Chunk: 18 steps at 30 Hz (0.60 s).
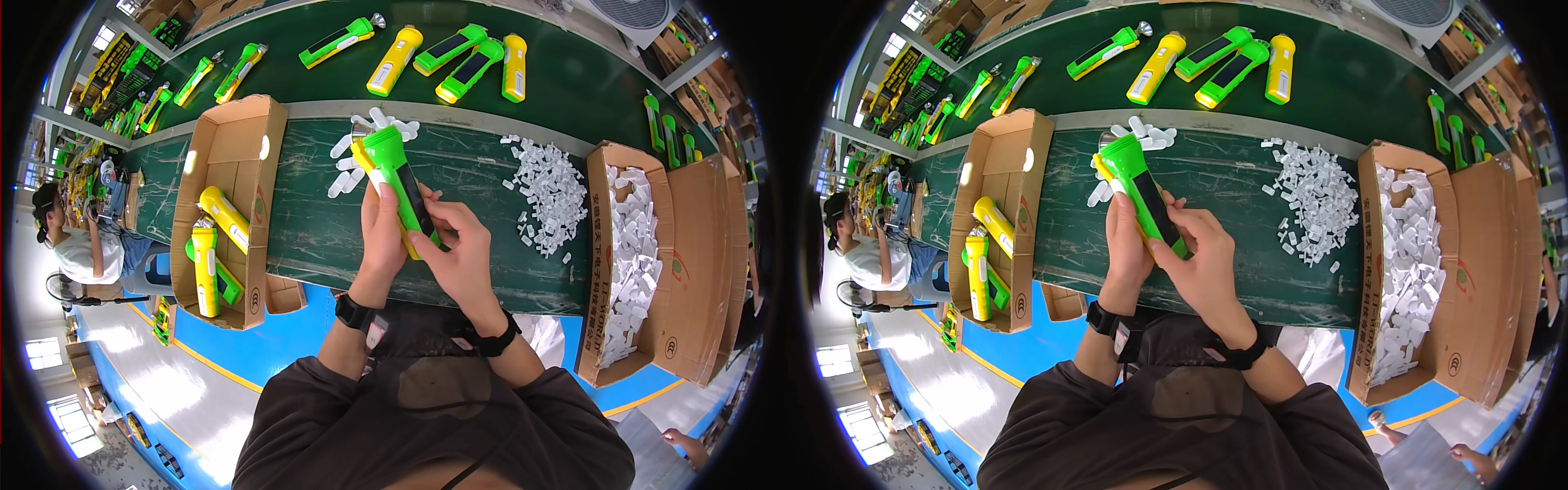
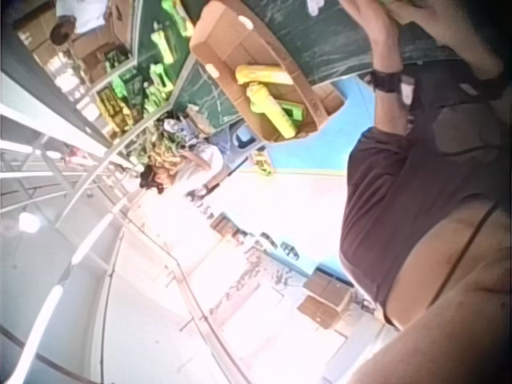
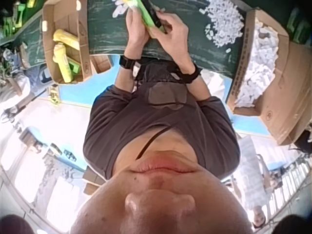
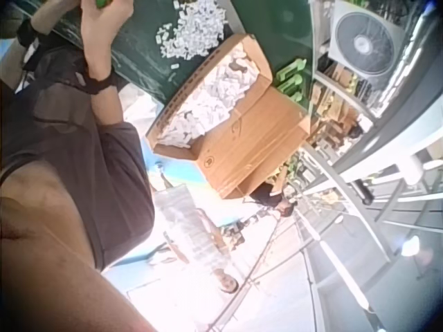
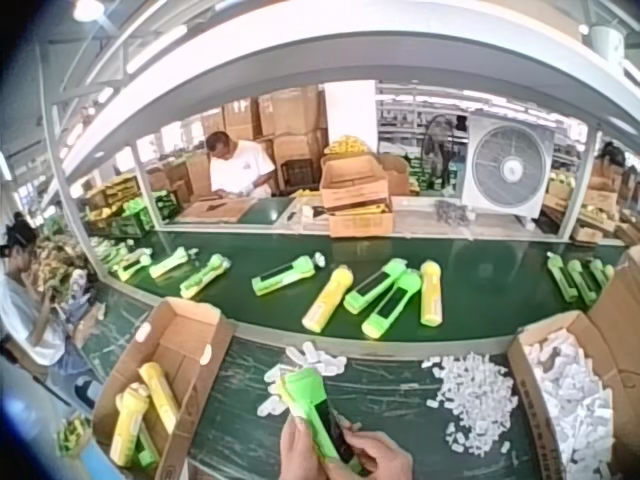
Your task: Manually assemble plastic flashlight components on a production line.
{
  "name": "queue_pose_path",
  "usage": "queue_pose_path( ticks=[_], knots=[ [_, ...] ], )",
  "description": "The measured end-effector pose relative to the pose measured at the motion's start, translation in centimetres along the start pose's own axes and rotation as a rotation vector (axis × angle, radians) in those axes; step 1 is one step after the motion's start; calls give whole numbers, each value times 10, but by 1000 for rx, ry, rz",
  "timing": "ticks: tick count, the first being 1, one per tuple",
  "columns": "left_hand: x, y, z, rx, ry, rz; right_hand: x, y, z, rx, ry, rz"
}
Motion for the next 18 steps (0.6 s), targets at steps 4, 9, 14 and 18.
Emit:
queue_pose_path(
  ticks=[4,9,14,18],
  knots=[
    [-4,3,-1,-24,-82,72,3,-5,0,-38,118,-214],
    [3,4,-1,-23,-66,95,1,-3,4,-65,57,-98],
    [9,5,-1,81,14,-107,9,-6,11,-10,8,211],
    [8,12,-5,150,11,-22,7,-23,16,-25,-74,40]
  ],
)
Point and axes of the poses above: each hand's wrist, its own z-axis away from the middle knuckle, its own y-axis out of the palm, x = y × z, the point moved 2 cm from there along -z, towards the middle knuckle, and after that the axes turned 10 degrees about -y, right-handed, at the moved point
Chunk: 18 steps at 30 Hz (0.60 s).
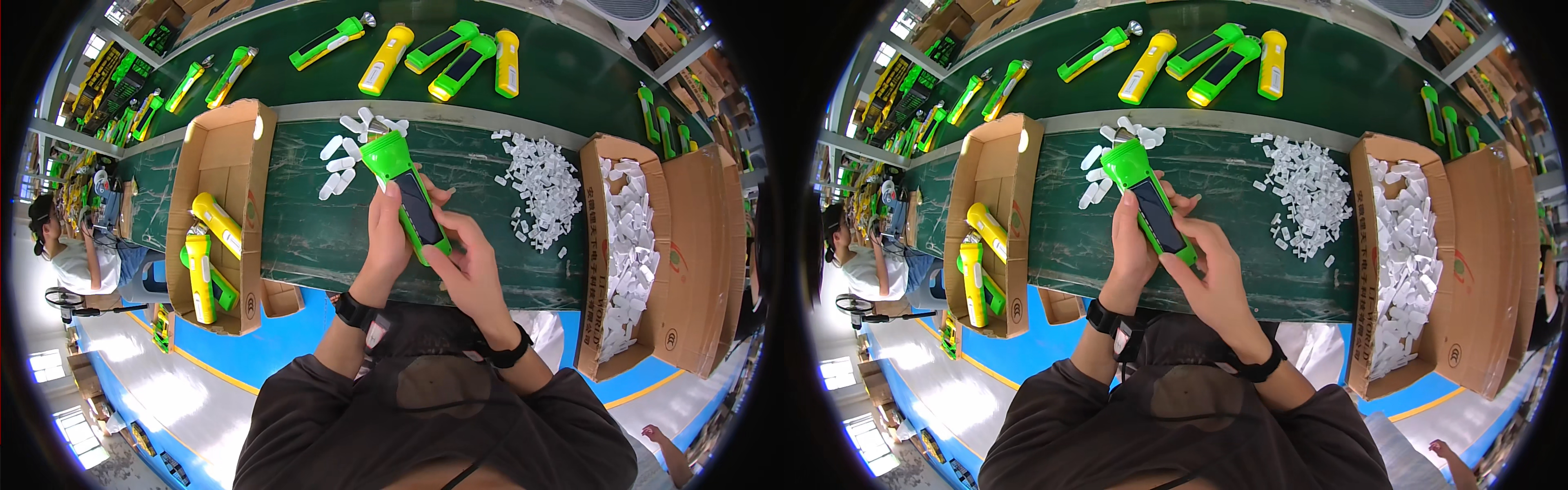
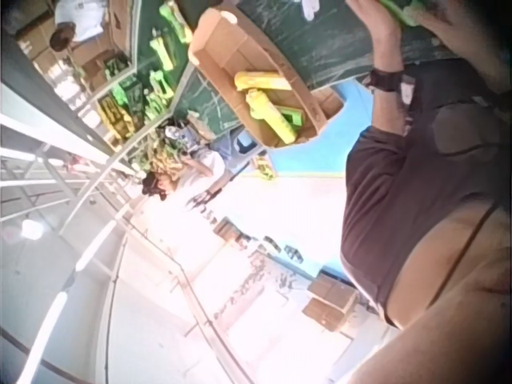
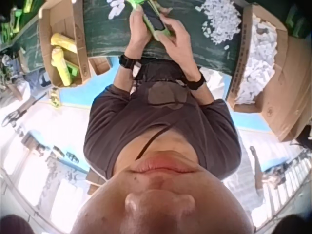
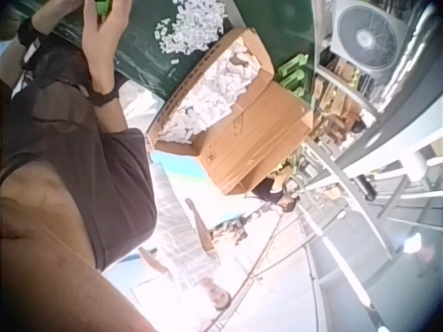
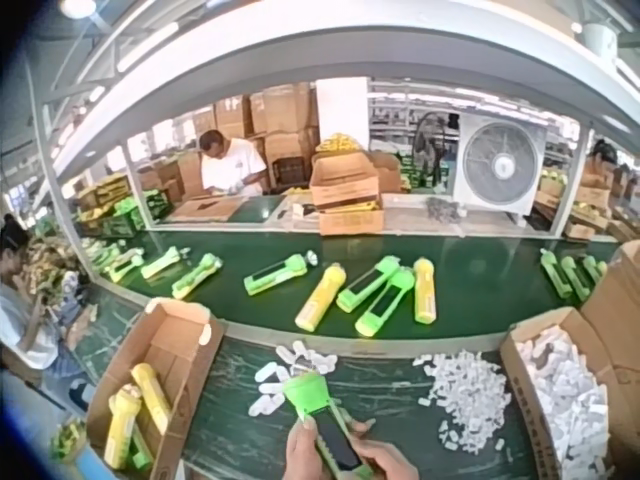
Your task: Manually assemble plastic flashlight components on a production line.
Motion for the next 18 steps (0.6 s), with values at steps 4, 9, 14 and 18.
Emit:
queue_pose_path(
  ticks=[4,9,14,18],
  knots=[
    [-11,16,-6,-6,-146,104,4,-15,8,20,414,-430],
    [0,2,-19,-51,-200,37,-1,-22,17,65,400,-308],
    [6,2,-15,73,-221,323,11,-25,14,129,280,-164],
    [1,7,-10,126,-258,440,16,-29,12,154,241,-126]
  ],
)
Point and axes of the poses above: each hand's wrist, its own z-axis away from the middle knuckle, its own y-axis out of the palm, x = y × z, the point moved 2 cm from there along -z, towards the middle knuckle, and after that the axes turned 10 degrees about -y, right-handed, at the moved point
